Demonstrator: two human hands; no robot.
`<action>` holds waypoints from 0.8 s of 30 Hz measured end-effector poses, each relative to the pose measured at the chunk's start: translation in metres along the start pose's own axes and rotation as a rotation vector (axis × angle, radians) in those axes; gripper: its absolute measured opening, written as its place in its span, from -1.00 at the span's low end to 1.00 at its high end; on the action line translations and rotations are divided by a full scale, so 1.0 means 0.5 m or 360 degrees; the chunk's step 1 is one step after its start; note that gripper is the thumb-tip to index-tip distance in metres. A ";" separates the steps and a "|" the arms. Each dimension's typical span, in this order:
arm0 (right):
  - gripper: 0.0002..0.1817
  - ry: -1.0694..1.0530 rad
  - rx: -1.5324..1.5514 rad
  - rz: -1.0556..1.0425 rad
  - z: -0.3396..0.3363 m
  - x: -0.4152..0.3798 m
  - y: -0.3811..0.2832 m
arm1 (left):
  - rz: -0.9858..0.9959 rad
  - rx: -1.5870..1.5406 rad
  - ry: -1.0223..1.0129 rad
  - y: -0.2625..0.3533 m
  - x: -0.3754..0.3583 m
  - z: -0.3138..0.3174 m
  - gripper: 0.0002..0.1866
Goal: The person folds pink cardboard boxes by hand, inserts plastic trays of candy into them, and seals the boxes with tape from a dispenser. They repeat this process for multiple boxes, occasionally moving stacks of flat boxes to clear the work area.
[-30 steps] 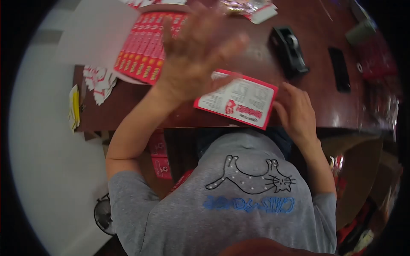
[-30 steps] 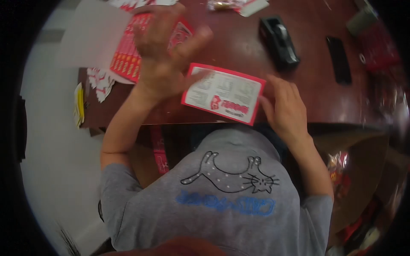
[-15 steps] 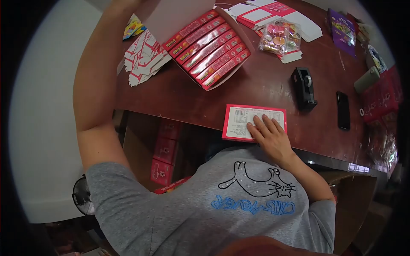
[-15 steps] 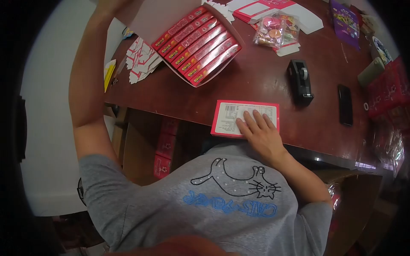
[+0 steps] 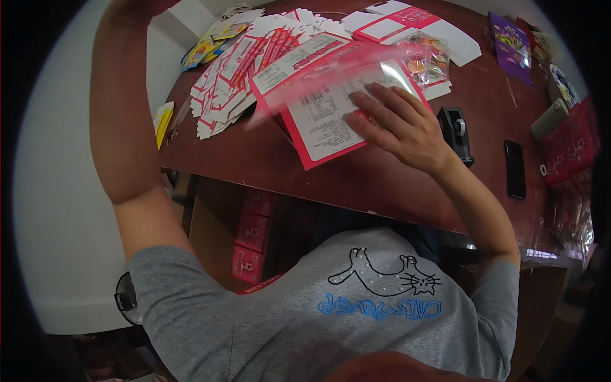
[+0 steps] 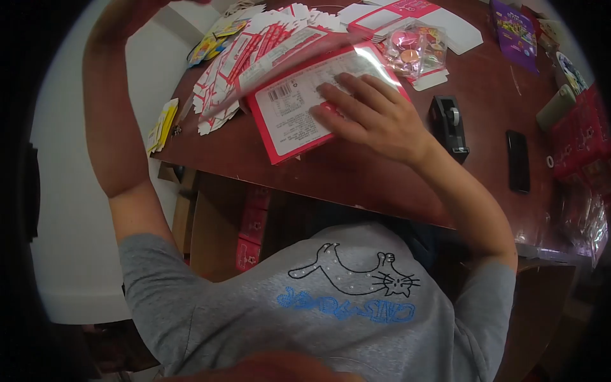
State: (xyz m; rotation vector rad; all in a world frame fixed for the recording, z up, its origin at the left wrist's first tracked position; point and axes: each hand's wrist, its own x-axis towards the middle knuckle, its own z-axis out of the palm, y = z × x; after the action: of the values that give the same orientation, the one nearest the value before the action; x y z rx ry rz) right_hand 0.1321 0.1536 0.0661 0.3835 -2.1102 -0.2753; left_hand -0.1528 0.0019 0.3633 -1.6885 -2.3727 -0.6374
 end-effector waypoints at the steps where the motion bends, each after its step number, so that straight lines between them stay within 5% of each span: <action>1: -0.59 -0.0042 0.0117 0.0059 0.030 -0.008 0.009 | -0.0077 -0.0071 -0.0098 -0.034 0.002 0.022 -0.22; 2: -0.56 -0.0076 0.0223 0.0120 0.064 -0.013 0.018 | -0.0154 -0.0128 -0.0217 -0.085 0.017 0.045 -0.22; 3: -0.51 0.0005 0.0837 0.0356 0.101 -0.018 0.021 | -0.0255 -0.0229 -0.0374 -0.130 0.015 0.097 -0.22; 7: -0.57 0.0089 0.0243 -0.0050 0.118 0.054 0.042 | -0.0707 -0.0741 -0.0988 -0.245 -0.024 0.341 -0.21; 10: -0.63 0.0319 0.0177 -0.0234 0.180 0.100 0.049 | -0.0928 -0.1044 -0.1140 -0.261 -0.018 0.436 -0.20; 12: -0.64 0.0262 0.0194 -0.0163 0.210 0.117 0.046 | -0.0979 -0.1093 -0.1079 -0.236 -0.005 0.442 -0.37; 15: -0.52 0.0103 0.0210 -0.0069 0.229 0.114 0.041 | -0.1596 -0.1889 -0.1376 -0.288 0.025 0.465 -0.39; 18: -0.64 0.0042 0.0318 0.0058 0.198 0.143 0.032 | -0.2133 -0.2544 -0.1582 -0.356 0.044 0.487 -0.41; 24: -0.69 -0.1184 0.0550 0.0093 0.082 0.267 0.046 | -0.1984 -0.2425 -0.1366 -0.326 0.067 0.488 -0.48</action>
State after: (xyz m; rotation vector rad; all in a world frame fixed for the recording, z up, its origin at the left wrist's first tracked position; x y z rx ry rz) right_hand 0.0255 0.1267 0.1557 0.4664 -2.9112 -0.0047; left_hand -0.2884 0.0910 0.1163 0.0713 -3.6993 -2.8919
